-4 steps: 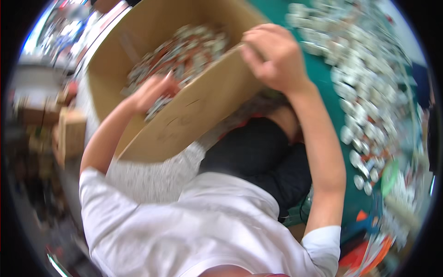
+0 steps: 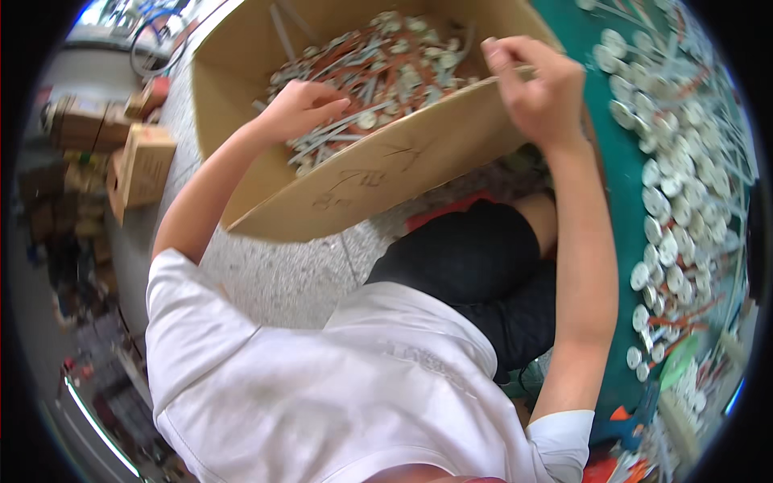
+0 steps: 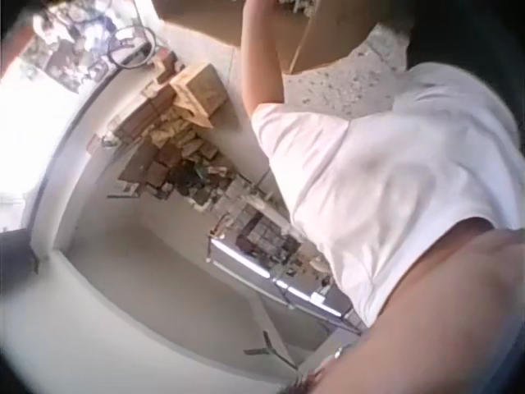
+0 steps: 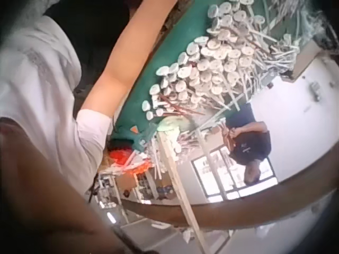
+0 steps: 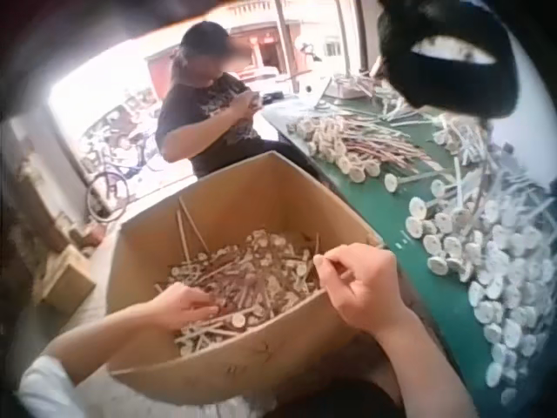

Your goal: Assembling small circular white parts onto sticks using a hot glue gun.

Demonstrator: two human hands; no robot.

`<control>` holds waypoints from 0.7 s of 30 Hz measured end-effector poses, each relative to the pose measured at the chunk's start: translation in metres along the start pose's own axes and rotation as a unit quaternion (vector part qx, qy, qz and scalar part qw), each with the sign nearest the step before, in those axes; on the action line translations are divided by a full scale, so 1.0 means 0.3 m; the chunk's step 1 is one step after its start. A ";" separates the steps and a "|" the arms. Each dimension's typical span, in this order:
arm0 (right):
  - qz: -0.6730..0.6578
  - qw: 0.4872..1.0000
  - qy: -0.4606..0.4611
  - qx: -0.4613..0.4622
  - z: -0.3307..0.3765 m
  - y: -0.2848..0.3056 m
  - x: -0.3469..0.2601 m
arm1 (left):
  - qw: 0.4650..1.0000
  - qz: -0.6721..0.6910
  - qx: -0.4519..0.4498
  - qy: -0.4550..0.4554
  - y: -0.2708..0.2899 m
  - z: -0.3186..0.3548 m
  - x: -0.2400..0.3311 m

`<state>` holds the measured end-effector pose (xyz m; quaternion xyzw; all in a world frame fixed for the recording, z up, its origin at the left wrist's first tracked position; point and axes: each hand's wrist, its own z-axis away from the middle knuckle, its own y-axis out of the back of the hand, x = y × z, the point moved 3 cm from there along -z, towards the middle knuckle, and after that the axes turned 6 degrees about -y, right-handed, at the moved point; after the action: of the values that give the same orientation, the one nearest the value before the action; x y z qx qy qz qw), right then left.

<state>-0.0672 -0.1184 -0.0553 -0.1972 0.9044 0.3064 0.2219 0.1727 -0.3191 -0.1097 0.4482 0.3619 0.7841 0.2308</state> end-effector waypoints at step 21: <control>0.218 0.933 -0.263 -0.110 -0.037 -0.168 0.151 | 0.973 -0.187 -0.129 0.048 -0.458 0.021 -0.673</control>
<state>-0.0828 -0.1724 -0.0945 0.0698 0.7950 0.4859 0.3565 0.2826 -0.3689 -0.3222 0.3010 0.3460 0.7877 0.4115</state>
